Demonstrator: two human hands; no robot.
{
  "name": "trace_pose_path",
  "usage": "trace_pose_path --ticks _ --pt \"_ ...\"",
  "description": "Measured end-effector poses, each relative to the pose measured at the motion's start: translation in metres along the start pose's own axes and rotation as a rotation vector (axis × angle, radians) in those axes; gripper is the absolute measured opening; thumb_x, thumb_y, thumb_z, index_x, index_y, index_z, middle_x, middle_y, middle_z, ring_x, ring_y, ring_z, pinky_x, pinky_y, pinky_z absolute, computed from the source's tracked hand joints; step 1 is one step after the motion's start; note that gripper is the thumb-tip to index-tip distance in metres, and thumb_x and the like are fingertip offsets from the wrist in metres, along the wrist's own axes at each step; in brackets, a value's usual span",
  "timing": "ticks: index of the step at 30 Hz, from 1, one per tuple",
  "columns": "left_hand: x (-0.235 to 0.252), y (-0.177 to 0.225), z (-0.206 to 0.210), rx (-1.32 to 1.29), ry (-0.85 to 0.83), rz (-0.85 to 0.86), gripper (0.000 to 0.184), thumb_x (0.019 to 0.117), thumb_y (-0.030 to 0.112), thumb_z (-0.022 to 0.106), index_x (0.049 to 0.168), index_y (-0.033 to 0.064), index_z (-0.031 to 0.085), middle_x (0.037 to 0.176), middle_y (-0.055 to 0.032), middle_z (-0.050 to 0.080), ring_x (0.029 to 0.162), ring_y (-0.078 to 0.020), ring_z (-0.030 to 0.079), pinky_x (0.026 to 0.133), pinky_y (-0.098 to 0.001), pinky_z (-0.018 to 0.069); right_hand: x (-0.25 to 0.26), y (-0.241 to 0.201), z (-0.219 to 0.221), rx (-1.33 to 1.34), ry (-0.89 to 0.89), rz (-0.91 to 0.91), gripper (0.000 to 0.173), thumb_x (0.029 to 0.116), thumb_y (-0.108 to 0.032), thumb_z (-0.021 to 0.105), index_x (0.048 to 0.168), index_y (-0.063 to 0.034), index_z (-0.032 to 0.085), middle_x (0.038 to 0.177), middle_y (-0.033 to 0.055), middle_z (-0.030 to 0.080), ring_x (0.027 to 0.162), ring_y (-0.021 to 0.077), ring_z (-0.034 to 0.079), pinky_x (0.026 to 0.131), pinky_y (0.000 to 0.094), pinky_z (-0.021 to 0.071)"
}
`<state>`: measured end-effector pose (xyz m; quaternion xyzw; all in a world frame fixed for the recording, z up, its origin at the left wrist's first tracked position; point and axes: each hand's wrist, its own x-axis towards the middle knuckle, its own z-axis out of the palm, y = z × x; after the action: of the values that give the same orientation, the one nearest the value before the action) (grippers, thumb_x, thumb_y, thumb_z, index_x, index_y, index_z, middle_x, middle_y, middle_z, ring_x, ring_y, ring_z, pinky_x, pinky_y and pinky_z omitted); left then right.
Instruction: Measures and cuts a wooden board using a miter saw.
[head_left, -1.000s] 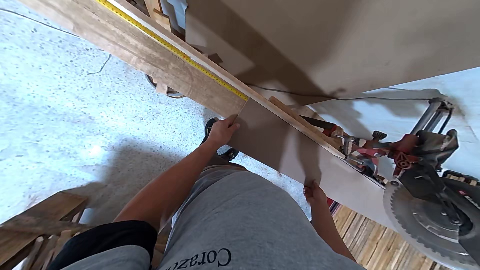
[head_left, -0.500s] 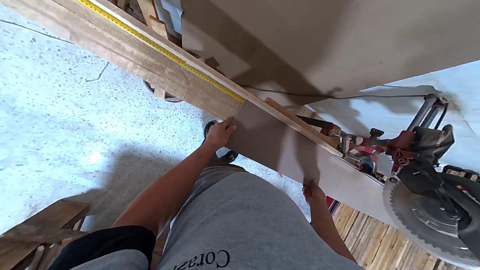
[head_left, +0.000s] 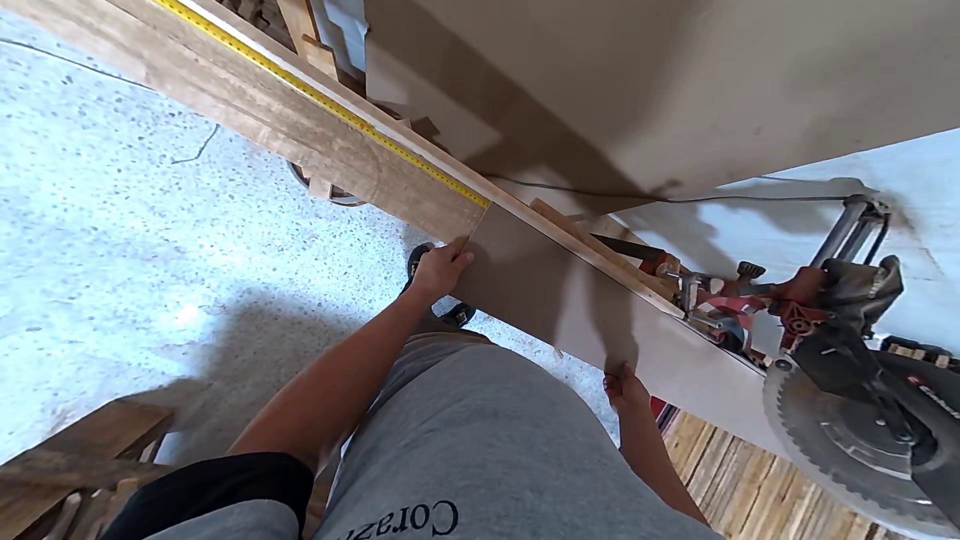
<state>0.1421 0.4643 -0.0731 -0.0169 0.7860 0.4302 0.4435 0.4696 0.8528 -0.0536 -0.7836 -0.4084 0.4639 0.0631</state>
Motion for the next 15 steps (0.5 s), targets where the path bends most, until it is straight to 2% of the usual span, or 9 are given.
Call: trace_pose_path --ticks 5,9,15 --pt "-0.0004 0.0011 -0.0020 0.011 -0.014 0.000 0.045 0.1069 0.044 0.053 0.105 0.0025 0.071 0.096 -0.0193 0.071 0.095 -0.0365 0.070 0.089 -0.0630 0.0523 0.0074 0.0031 -0.0028 -0.012 -0.005 -0.010 0.038 0.1070 -0.042 0.051 0.116 -0.0052 0.055 0.078 0.0088 0.059 0.056 0.0149 0.057 0.051 0.0297 0.0516" --pt "-0.0031 0.0051 -0.0043 0.015 -0.020 0.004 0.044 0.1071 0.043 0.053 0.108 0.0022 0.070 0.098 -0.0202 0.071 0.096 -0.0373 0.069 0.090 -0.0634 0.0516 0.0047 0.0030 -0.0013 -0.004 0.001 -0.006 0.035 0.1072 -0.041 0.050 0.113 -0.0064 0.055 0.075 0.0075 0.059 0.054 0.0139 0.056 0.049 0.0285 0.0511" --pt "-0.0025 0.0045 -0.0047 0.016 -0.023 0.004 0.046 0.1066 0.045 0.053 0.110 0.0030 0.071 0.099 -0.0200 0.072 0.098 -0.0376 0.070 0.091 -0.0652 0.0517 0.0038 0.0035 -0.0016 -0.035 -0.014 -0.024 0.038 0.1075 -0.042 0.049 0.116 -0.0053 0.055 0.077 0.0075 0.059 0.056 0.0139 0.056 0.050 0.0292 0.0504"
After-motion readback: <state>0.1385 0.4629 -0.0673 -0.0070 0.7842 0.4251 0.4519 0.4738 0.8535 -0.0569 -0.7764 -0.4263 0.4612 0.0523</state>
